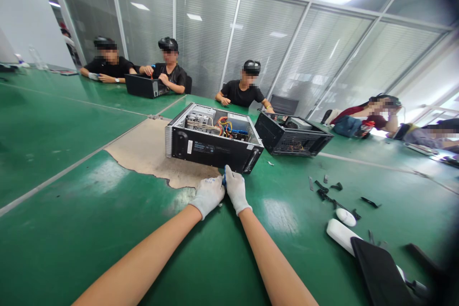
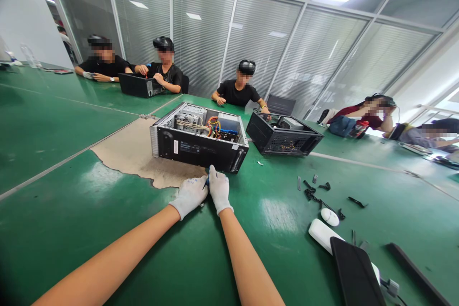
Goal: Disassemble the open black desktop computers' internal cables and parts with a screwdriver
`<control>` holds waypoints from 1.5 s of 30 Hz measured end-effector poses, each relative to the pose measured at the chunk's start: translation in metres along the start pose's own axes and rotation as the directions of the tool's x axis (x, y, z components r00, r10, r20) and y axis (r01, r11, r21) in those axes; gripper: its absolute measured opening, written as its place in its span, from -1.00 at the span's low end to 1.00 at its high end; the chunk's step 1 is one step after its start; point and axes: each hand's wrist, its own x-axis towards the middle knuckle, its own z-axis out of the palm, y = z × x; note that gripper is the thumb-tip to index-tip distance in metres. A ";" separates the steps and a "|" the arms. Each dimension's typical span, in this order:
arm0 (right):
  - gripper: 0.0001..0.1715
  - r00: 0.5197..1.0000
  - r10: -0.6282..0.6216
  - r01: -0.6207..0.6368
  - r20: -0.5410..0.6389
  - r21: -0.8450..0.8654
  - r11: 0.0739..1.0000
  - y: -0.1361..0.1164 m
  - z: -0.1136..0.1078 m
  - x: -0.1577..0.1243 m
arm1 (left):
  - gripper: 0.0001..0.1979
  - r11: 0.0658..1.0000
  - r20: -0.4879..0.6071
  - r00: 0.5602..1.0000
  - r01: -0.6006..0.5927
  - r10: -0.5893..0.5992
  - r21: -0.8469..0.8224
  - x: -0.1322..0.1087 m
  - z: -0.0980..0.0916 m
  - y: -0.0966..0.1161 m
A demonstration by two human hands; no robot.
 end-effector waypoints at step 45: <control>-0.44 0.998 -0.031 0.039 0.055 -0.154 0.987 0.004 0.003 0.000 | -0.72 1.000 -0.018 1.000 -0.012 0.012 -0.016 0.001 0.004 -0.003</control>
